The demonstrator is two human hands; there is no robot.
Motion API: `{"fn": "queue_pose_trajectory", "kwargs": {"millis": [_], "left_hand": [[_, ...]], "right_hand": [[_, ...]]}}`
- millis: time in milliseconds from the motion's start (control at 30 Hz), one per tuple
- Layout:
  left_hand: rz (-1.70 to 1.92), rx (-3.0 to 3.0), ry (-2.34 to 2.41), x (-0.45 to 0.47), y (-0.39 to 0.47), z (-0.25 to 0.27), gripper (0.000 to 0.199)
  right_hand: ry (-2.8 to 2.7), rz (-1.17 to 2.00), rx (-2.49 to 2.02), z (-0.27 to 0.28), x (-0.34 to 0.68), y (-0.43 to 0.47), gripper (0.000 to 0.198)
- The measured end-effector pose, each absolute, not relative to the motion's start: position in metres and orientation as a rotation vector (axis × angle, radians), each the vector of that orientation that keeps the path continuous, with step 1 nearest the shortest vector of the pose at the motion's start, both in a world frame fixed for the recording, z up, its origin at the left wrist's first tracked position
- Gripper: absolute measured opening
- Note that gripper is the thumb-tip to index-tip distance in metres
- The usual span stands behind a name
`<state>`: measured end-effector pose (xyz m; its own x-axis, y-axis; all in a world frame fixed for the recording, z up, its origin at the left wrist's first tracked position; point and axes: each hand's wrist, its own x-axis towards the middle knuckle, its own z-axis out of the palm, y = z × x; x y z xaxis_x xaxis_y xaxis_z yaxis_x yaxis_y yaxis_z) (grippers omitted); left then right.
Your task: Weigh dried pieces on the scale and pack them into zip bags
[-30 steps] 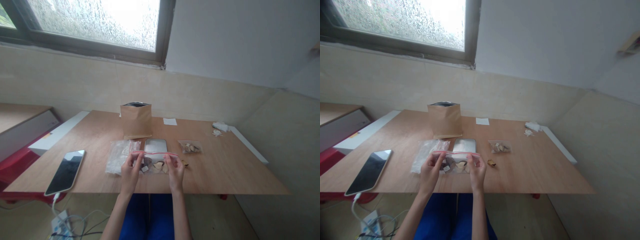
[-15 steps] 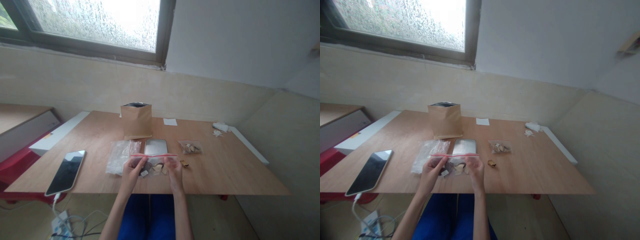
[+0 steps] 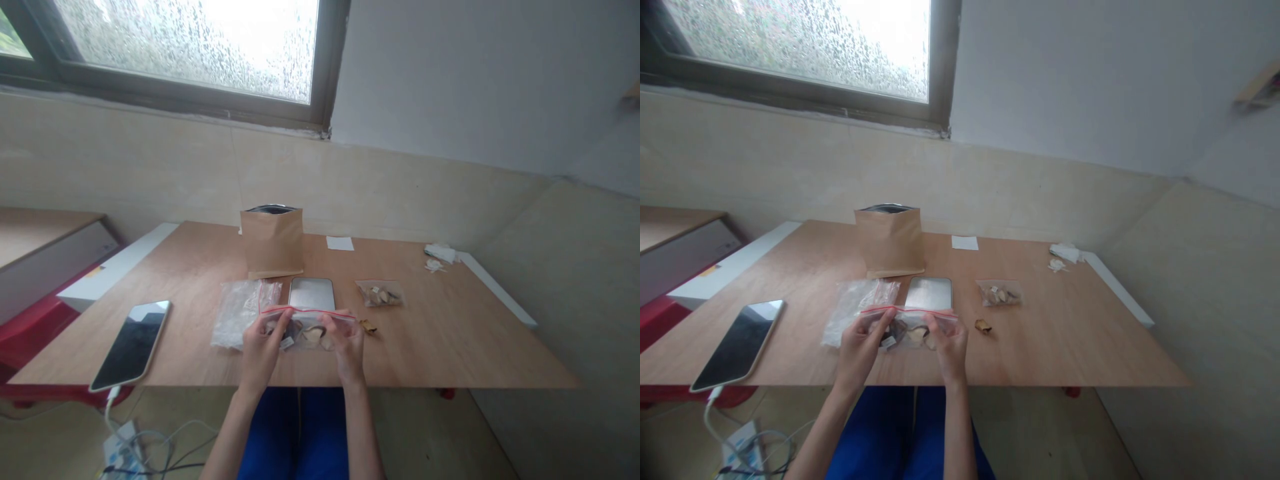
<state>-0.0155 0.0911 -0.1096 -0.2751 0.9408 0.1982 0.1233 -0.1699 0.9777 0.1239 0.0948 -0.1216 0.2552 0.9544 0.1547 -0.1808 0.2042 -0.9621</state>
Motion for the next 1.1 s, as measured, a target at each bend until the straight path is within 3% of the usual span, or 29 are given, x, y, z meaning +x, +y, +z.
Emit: {"fn": "queue_pose_trajectory", "kwargs": {"millis": [533,1100], "left_hand": [[1.356,1.382,1.144,-0.015,0.093,-0.095,0.025],[1.381,1.277,1.180,-0.006,0.089,-0.096,0.025]], "right_hand": [[-1.119,1.013,-1.065,-0.120,0.126,0.096,0.018],[-1.030,0.955,-1.104,-0.110,0.121,0.093,0.018]]}}
